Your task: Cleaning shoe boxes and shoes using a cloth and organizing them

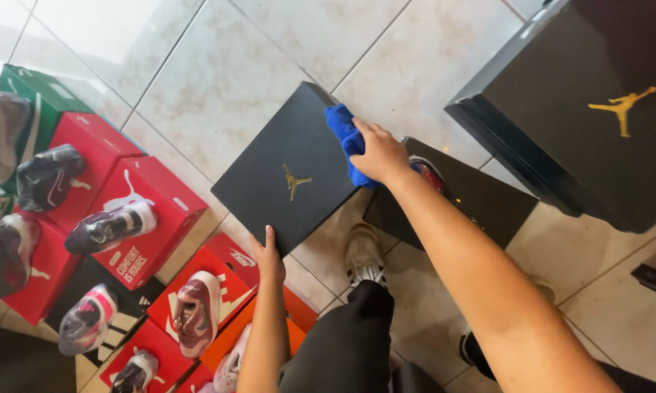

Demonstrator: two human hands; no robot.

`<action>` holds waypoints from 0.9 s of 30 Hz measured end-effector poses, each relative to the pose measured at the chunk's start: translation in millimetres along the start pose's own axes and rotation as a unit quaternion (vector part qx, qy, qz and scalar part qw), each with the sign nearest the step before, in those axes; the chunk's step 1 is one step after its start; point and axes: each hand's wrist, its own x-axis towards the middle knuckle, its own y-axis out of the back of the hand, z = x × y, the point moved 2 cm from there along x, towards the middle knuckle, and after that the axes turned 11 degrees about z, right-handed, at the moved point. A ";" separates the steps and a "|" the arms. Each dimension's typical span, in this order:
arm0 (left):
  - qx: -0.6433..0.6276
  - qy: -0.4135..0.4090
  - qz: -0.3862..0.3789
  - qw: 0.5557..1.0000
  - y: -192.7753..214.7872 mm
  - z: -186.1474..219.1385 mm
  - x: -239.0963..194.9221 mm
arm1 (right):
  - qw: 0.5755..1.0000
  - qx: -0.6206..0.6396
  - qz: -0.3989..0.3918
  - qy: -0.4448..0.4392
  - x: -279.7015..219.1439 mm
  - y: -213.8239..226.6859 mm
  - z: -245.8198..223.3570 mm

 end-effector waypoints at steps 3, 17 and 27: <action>0.054 0.008 0.003 0.999 -13.8 -2.7 1.5 | 0.991 0.062 0.116 0.024 -19.5 28.6 9.3; 0.049 -0.343 -0.083 0.934 -112.4 163.1 -121.3 | 0.902 0.335 0.259 -0.090 -220.1 254.9 158.2; 0.271 -0.527 -0.442 0.673 -377.1 206.7 -245.3 | 0.801 0.399 0.282 -0.346 -247.6 259.5 406.0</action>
